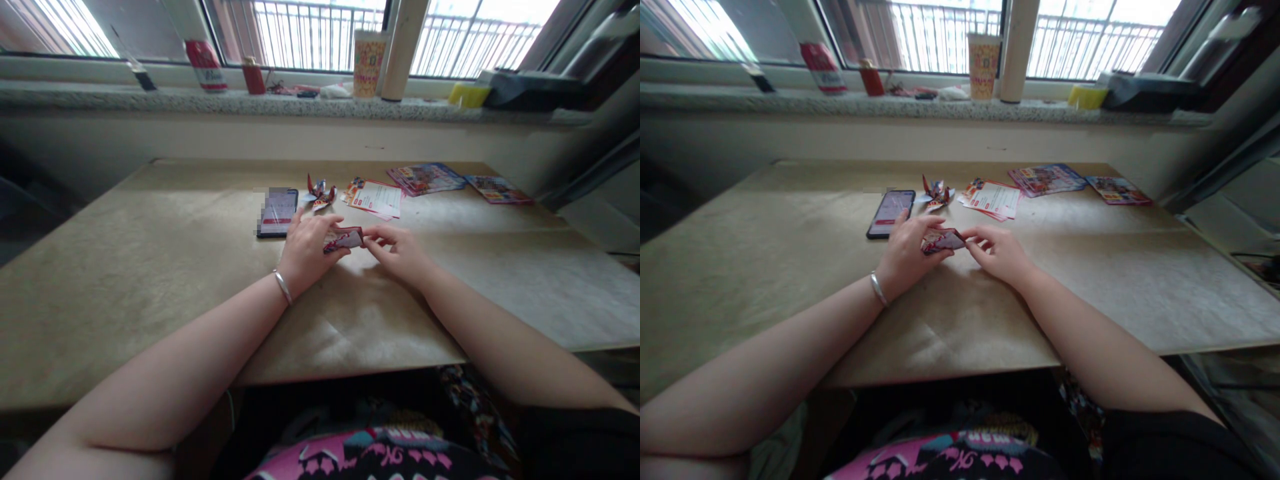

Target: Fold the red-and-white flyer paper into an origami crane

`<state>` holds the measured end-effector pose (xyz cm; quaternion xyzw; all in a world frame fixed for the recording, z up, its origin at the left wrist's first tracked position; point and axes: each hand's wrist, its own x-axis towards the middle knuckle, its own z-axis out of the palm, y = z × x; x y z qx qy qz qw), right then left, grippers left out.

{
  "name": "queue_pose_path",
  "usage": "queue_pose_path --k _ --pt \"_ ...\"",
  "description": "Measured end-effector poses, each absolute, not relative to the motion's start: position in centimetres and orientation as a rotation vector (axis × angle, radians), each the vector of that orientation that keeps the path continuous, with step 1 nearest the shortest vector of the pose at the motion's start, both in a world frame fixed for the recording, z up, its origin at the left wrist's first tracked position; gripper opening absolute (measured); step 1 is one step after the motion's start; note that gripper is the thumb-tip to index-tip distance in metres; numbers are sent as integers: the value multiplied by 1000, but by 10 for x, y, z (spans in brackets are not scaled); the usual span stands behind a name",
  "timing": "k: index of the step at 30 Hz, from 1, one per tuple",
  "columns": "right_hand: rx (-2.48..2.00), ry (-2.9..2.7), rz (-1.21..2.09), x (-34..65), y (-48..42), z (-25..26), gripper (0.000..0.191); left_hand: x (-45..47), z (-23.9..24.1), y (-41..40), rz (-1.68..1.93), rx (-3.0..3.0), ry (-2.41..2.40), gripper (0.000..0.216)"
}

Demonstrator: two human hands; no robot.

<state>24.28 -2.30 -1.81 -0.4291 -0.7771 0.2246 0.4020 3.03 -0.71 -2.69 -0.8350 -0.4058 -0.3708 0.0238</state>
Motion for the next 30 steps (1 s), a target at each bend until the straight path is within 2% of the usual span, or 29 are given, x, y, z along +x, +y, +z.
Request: queue_pose_path --k 5,10,21,27,30 --pt "-1006 -2023 584 243 -18 -25 30 31 -29 -4 -1194 -2624 -1275 47" --pt "-1012 -2015 524 244 -15 -27 19 31 -27 -6 -1157 -2687 -1197 41" --pt "-1022 -1998 270 243 -20 -21 16 32 -28 -3 -1238 -2658 -1063 24" --pt "-989 -2006 85 240 -25 -15 13 29 -28 0 -1262 -2641 -1083 25" --pt "-1010 -1987 -11 241 -27 -14 13 29 -26 -2 -1235 -2615 -1082 33"
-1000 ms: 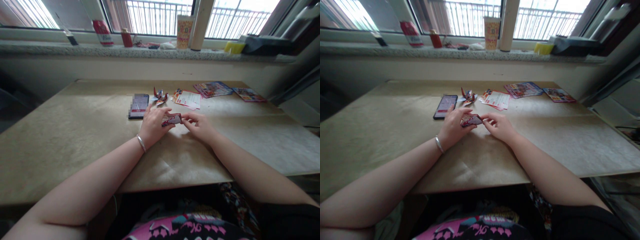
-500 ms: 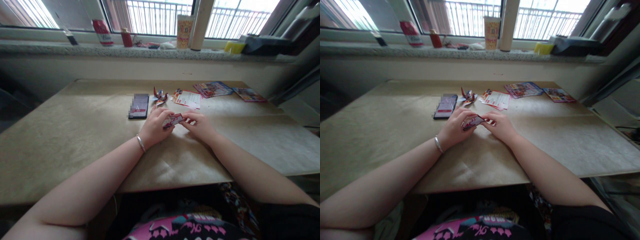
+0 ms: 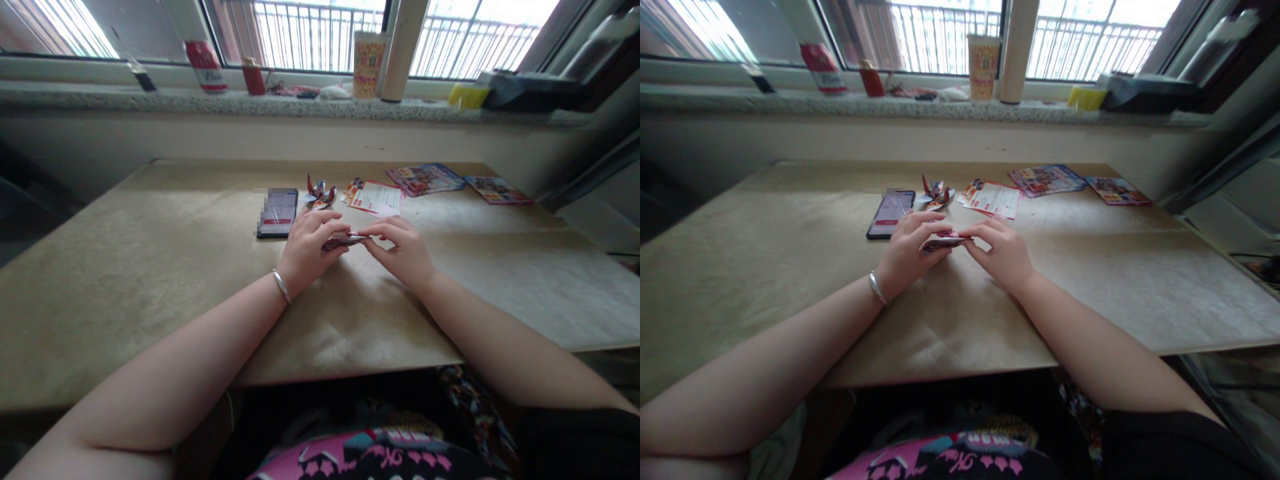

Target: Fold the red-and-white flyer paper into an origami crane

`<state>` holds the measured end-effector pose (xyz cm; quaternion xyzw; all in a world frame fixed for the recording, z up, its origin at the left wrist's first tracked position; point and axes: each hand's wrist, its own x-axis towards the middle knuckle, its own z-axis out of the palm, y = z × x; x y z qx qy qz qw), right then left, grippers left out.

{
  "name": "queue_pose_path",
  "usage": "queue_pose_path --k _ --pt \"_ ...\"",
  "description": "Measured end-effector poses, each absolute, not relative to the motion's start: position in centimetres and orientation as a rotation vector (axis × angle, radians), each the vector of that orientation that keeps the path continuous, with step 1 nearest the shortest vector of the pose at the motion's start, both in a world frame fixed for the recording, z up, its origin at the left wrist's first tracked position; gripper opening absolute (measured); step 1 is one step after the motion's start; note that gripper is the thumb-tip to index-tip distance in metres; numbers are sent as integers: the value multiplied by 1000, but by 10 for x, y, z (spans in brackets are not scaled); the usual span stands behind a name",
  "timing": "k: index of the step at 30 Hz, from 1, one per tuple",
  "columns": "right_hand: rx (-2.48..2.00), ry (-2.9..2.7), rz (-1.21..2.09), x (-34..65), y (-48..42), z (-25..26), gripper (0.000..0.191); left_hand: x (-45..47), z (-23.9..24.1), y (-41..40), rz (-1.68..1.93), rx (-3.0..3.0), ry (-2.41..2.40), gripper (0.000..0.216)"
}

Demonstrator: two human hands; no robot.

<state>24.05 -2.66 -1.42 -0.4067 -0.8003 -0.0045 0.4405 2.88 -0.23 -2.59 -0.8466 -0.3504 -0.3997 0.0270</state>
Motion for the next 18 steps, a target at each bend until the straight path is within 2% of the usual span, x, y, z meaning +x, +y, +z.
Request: queue_pose_path --k 3,8,18 --pt "-1052 -1991 -189 242 -30 -12 14 29 -24 -6 -1292 -2606 -1061 37" --pt "-1100 -2075 -444 242 -36 -8 15 30 -20 -9 -1493 -2578 -956 24" --pt "-951 -1972 -319 241 -37 -7 12 34 -15 -15 -1654 -2592 -903 11"
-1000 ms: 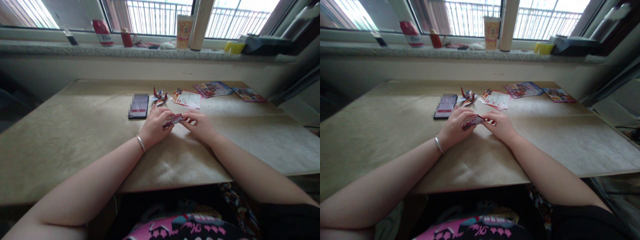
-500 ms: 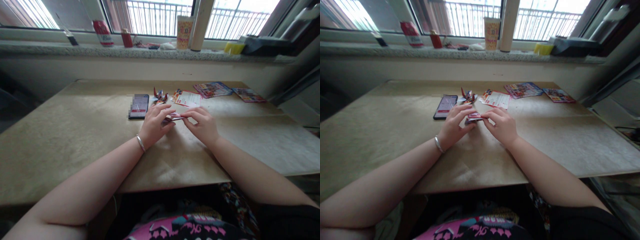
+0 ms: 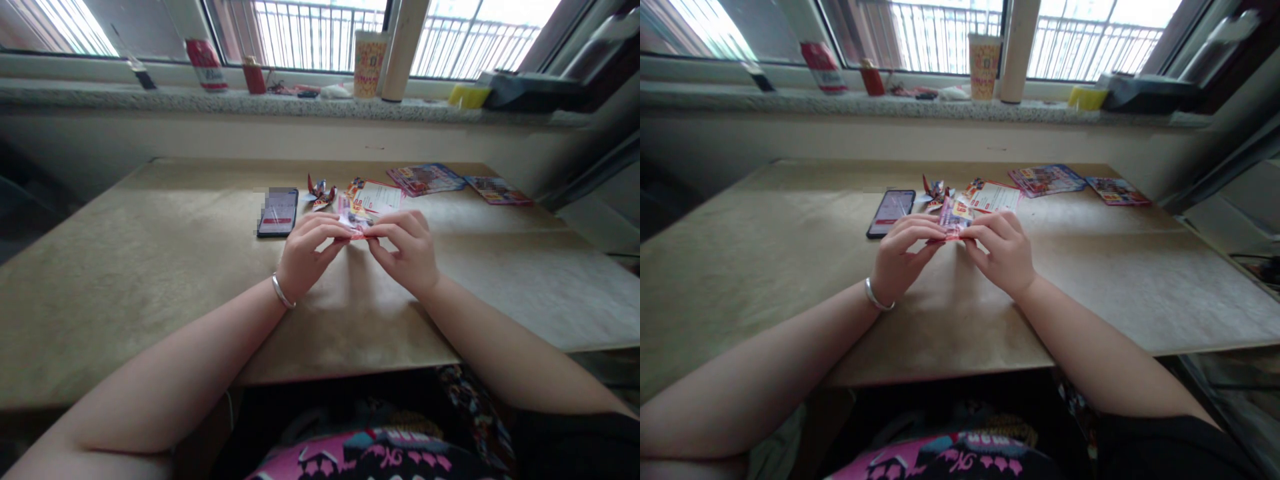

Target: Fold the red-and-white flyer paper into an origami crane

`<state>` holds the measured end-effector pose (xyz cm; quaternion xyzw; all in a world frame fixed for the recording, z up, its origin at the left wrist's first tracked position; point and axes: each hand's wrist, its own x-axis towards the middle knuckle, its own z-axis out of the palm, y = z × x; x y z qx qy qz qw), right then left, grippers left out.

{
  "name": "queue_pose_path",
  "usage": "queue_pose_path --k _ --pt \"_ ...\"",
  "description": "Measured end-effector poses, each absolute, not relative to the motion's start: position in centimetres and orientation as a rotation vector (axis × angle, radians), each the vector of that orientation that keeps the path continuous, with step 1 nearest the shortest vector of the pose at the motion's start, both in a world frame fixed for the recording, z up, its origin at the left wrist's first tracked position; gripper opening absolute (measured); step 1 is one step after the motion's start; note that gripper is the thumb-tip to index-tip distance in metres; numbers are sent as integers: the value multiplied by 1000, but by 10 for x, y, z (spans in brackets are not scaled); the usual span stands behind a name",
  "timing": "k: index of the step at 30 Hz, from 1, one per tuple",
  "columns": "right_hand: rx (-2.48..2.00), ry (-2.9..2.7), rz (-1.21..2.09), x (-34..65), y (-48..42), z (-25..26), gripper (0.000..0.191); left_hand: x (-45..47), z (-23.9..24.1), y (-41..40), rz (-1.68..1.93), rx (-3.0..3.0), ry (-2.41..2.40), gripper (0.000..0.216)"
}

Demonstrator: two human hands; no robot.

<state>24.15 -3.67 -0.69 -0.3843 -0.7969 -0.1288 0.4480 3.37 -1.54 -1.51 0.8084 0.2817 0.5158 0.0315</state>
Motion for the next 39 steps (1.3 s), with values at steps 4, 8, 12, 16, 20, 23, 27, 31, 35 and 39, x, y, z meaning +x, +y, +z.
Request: queue_pose_path --k 4,8,12,16,20,23,27,31,35,39 --pt "-867 -1980 -277 242 -32 -6 9 32 -19 -10 1625 2452 828 7" --pt "-863 -2047 -179 245 -26 -8 9 30 -22 -4 1582 2453 860 7" --pt "-864 -2042 -148 247 -24 -9 8 28 -23 -3 1526 2475 876 9" --pt "-837 -2034 -154 246 -24 -9 7 28 -24 -3 1507 2486 888 9" --pt "-803 -2018 -143 246 -24 -9 7 28 -24 -4 1527 2458 822 9" --pt "-766 -1996 -143 246 -22 -10 7 29 -23 -4 1540 2431 795 9" --pt "-755 -2001 -129 247 -20 -12 7 29 -23 -5 1543 2418 791 7" --pt "-754 -2006 -102 247 -20 -12 7 28 -25 -4 1548 2390 782 7" --pt "-754 -2007 -88 247 -21 -11 7 28 -25 -3 1544 2389 765 7" --pt "-741 -2005 -93 247 -22 -10 7 27 -25 -4 1538 2409 754 8"
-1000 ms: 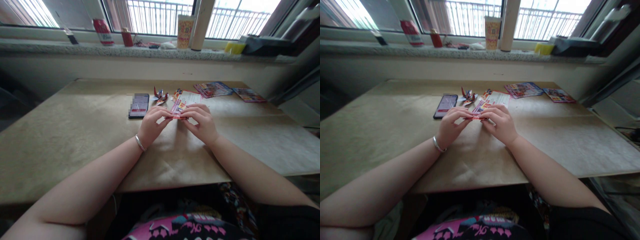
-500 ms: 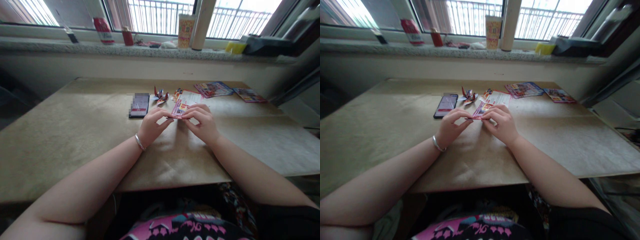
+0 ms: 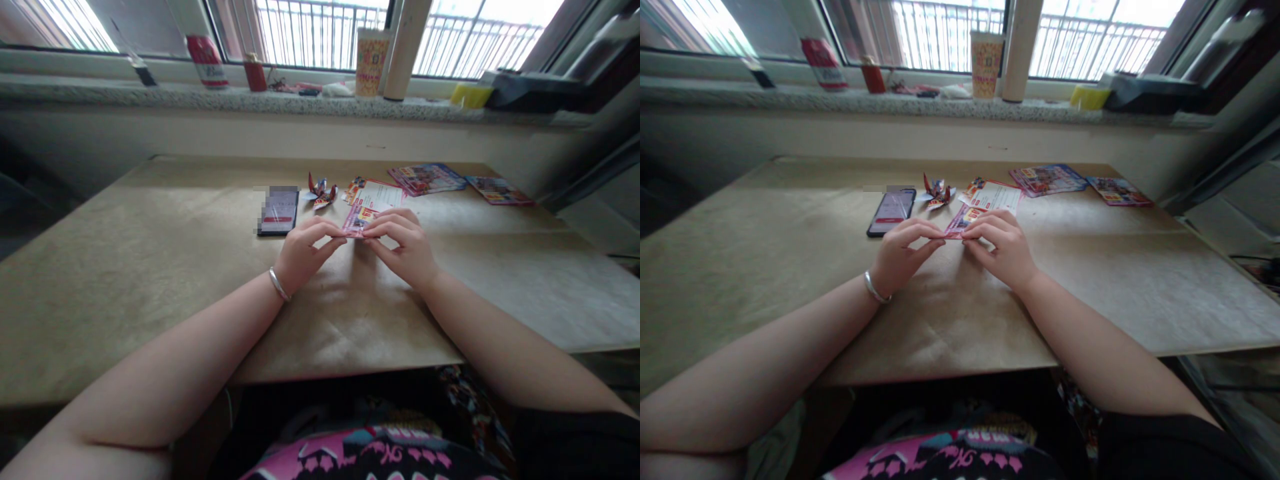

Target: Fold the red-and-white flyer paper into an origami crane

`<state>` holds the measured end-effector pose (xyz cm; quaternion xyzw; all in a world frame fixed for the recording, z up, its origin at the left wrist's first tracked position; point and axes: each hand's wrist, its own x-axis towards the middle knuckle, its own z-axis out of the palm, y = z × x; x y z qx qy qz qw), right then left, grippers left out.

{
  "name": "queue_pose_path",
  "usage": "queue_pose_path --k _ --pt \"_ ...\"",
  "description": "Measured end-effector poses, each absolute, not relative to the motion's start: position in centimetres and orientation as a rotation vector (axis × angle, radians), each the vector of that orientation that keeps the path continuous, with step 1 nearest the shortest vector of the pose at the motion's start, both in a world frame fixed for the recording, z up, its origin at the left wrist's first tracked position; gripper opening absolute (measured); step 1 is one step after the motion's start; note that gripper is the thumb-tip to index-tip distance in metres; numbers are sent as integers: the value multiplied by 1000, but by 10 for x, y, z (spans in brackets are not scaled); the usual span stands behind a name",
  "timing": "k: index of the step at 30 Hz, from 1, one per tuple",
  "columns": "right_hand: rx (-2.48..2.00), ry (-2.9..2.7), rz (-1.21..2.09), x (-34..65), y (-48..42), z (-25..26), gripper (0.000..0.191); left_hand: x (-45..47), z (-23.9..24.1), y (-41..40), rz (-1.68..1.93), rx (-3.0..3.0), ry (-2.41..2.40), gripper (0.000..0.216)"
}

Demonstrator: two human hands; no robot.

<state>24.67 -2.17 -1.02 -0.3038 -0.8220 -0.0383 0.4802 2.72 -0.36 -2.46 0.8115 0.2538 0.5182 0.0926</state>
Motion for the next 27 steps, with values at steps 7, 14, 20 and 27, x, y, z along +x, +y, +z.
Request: queue_pose_path --k 7,14,20,27 --pt "-780 -1986 -80 246 -23 -9 8 27 -24 -3 1532 2432 745 10" --pt "-803 -1977 -85 246 -24 -11 5 25 -25 -1 1528 2573 815 10" --pt "-813 -1976 -48 247 -24 -11 3 23 -24 -1 1453 2581 853 12" --pt "-813 -2012 -21 240 -25 -16 4 27 -23 -4 1466 2771 788 6"
